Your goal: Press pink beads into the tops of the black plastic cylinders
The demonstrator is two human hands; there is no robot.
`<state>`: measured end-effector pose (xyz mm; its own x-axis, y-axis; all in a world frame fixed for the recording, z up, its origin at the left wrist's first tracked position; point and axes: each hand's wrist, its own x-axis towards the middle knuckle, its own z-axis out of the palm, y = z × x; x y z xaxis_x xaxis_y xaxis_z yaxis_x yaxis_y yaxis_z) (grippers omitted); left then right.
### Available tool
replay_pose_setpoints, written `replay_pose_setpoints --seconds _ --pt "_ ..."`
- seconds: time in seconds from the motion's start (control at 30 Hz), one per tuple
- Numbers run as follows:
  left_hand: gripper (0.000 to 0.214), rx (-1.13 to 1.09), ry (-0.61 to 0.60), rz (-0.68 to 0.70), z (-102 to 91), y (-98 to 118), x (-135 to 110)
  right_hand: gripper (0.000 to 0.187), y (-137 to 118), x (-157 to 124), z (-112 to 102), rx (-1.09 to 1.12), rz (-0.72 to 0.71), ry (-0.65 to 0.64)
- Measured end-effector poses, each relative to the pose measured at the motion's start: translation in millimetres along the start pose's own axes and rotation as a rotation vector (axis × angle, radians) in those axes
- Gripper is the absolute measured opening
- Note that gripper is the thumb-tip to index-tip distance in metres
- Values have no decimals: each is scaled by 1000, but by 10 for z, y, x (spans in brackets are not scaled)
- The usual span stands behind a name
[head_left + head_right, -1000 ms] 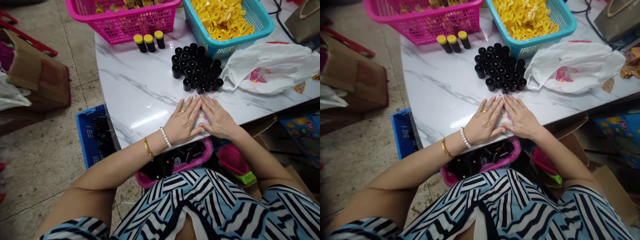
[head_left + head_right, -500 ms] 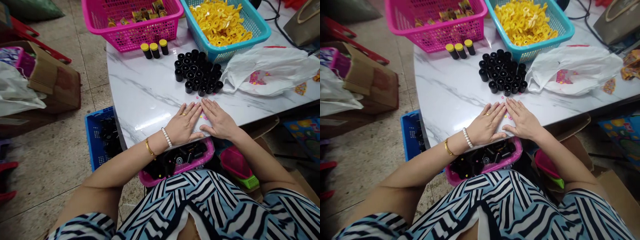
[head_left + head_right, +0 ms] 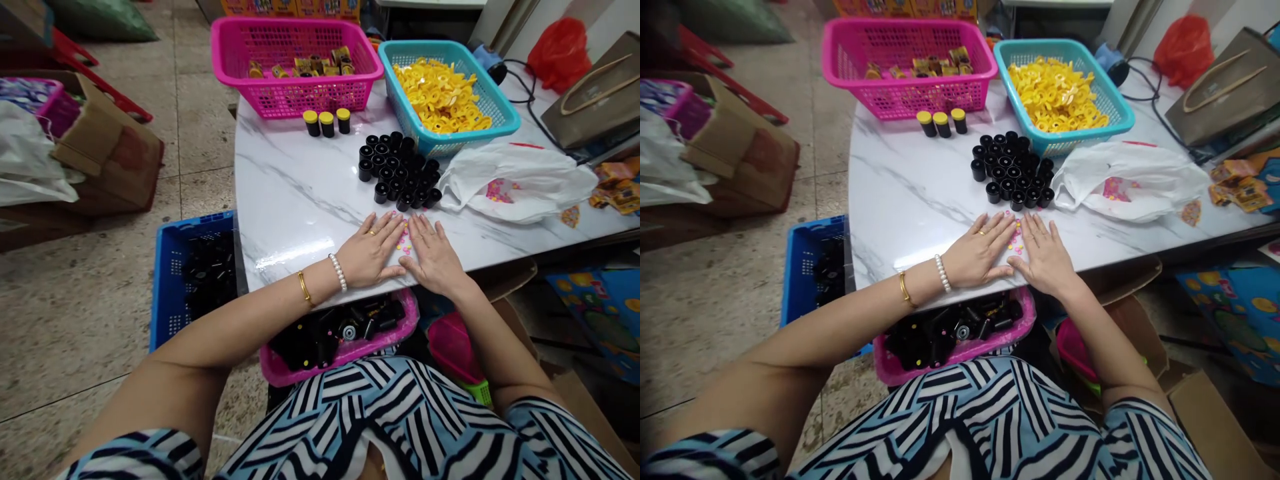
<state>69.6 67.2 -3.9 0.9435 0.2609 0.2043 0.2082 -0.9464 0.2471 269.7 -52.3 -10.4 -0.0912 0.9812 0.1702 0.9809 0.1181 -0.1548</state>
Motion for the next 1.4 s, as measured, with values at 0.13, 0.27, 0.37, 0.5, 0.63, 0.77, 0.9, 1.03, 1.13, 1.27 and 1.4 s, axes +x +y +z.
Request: replay_pose_setpoints --seconds 0.13,0.27,0.37,0.5,0.63,0.77,0.9,1.03,1.13,1.27,1.4 --pt "99 4 -36 -26 -14 1 33 89 -22 39 -12 -31 92 1" --pt "102 -17 3 -9 -31 2 -6 94 -10 -30 -3 -6 90 61" --pt "101 -22 12 39 -21 22 -13 96 -4 -45 -22 -4 16 -2" --pt "97 -48 0 36 20 55 39 97 -11 13 -42 -40 4 -84" --pt "100 -115 92 -1 16 27 56 96 -11 21 -43 -10 33 18" --pt "82 -273 387 -110 -84 -98 -13 69 -1 -138 2 102 2 328" --pt "50 -372 611 -392 -153 -308 37 27 6 -400 88 234 62 623" --pt "41 -359 564 -472 -115 -516 260 30 51 -542 88 211 156 614" --pt "38 -325 552 -474 -60 -588 437 42 116 -512 21 116 165 438" --pt "40 -329 578 -513 -15 -590 601 44 180 -513 -61 19 60 285" --pt "29 -352 549 -549 -73 -576 581 46 114 -668 -88 35 -34 275"
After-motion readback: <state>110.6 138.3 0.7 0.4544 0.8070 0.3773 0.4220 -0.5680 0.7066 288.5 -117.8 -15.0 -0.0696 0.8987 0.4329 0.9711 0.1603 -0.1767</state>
